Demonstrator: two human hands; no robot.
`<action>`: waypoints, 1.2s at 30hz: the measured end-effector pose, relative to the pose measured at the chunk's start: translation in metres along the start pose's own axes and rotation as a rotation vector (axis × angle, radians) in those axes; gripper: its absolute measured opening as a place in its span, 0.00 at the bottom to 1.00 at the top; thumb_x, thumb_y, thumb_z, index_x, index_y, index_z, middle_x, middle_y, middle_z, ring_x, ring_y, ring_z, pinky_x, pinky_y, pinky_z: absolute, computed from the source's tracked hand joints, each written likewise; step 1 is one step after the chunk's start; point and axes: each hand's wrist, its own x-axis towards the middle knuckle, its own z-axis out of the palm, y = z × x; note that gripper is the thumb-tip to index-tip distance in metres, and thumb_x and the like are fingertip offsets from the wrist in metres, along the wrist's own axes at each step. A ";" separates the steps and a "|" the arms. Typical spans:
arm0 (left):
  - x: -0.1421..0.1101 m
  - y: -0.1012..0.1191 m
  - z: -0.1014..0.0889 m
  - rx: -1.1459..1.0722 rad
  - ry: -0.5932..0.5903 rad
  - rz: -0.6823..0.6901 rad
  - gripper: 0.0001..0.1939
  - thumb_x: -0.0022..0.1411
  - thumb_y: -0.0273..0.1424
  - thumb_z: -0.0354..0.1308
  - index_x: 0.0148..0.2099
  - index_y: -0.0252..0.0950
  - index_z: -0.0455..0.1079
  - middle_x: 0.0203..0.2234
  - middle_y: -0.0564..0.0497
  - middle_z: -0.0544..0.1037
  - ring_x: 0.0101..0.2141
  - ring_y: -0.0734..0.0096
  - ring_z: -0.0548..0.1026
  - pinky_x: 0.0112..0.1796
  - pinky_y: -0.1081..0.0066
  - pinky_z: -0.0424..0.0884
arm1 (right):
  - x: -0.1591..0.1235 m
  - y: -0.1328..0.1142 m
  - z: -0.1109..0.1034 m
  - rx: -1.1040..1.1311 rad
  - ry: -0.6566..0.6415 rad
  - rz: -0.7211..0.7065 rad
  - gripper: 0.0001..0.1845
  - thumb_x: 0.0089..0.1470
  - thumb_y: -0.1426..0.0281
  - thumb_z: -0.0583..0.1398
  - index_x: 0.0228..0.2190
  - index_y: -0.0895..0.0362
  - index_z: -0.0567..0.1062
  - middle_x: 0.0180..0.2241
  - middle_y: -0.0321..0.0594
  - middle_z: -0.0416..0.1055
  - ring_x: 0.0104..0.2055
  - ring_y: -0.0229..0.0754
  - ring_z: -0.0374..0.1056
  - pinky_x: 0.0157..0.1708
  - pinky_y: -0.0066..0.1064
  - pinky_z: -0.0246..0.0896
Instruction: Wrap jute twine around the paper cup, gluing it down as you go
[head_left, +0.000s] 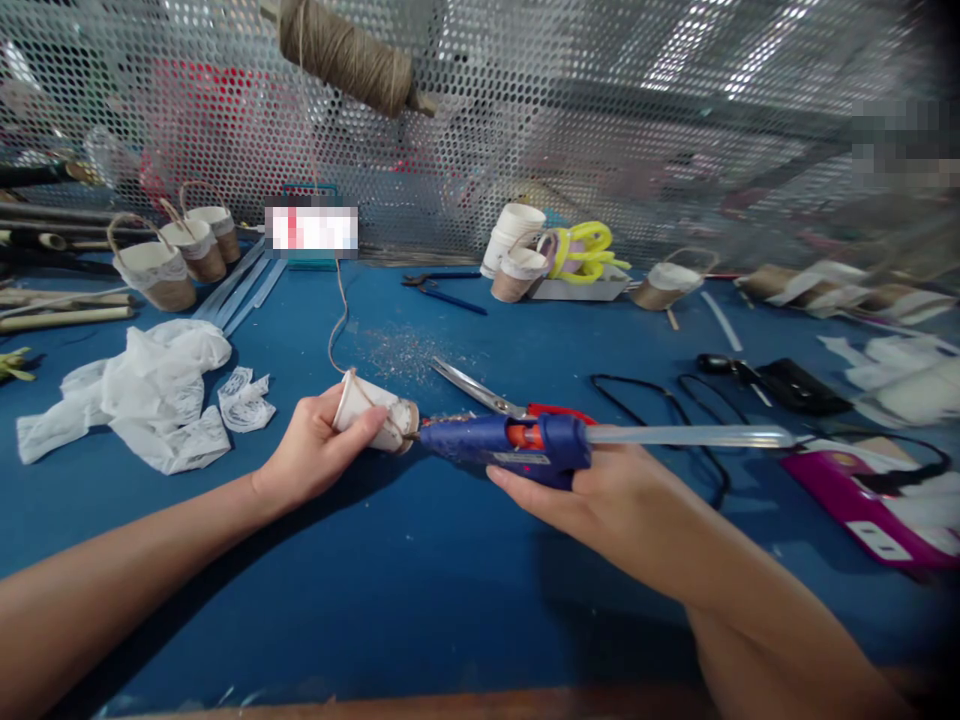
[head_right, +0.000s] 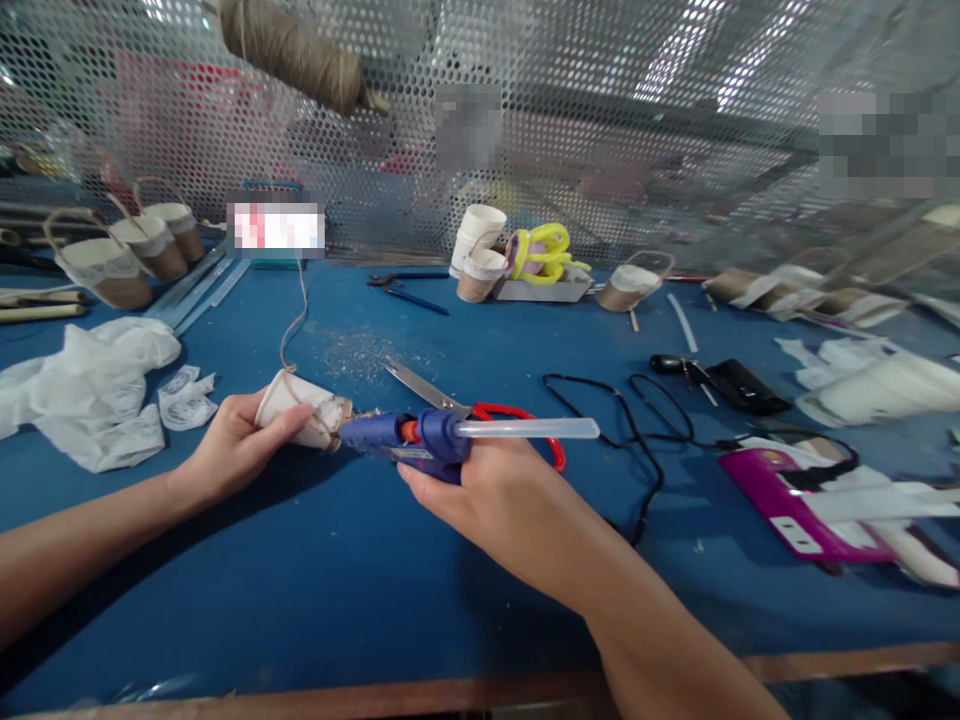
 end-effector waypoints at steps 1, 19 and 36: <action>0.000 0.000 0.000 -0.001 -0.005 -0.003 0.12 0.58 0.33 0.51 0.33 0.31 0.73 0.30 0.46 0.78 0.28 0.70 0.73 0.31 0.72 0.69 | 0.001 0.001 -0.001 -0.033 0.010 -0.058 0.26 0.55 0.77 0.42 0.22 0.54 0.76 0.06 0.30 0.48 0.13 0.36 0.53 0.17 0.25 0.54; -0.001 -0.001 -0.001 0.040 -0.029 0.166 0.12 0.58 0.30 0.50 0.25 0.33 0.70 0.27 0.48 0.75 0.28 0.72 0.71 0.34 0.71 0.69 | 0.006 0.006 0.007 0.489 -0.159 0.564 0.11 0.48 0.66 0.54 0.29 0.56 0.74 0.11 0.30 0.61 0.13 0.35 0.55 0.14 0.26 0.55; 0.000 0.000 -0.001 0.064 -0.046 0.248 0.12 0.58 0.27 0.50 0.25 0.32 0.69 0.25 0.48 0.75 0.29 0.72 0.70 0.33 0.71 0.67 | 0.012 0.004 0.005 0.729 -0.317 0.775 0.09 0.47 0.65 0.57 0.19 0.54 0.67 0.08 0.27 0.56 0.11 0.33 0.54 0.14 0.25 0.53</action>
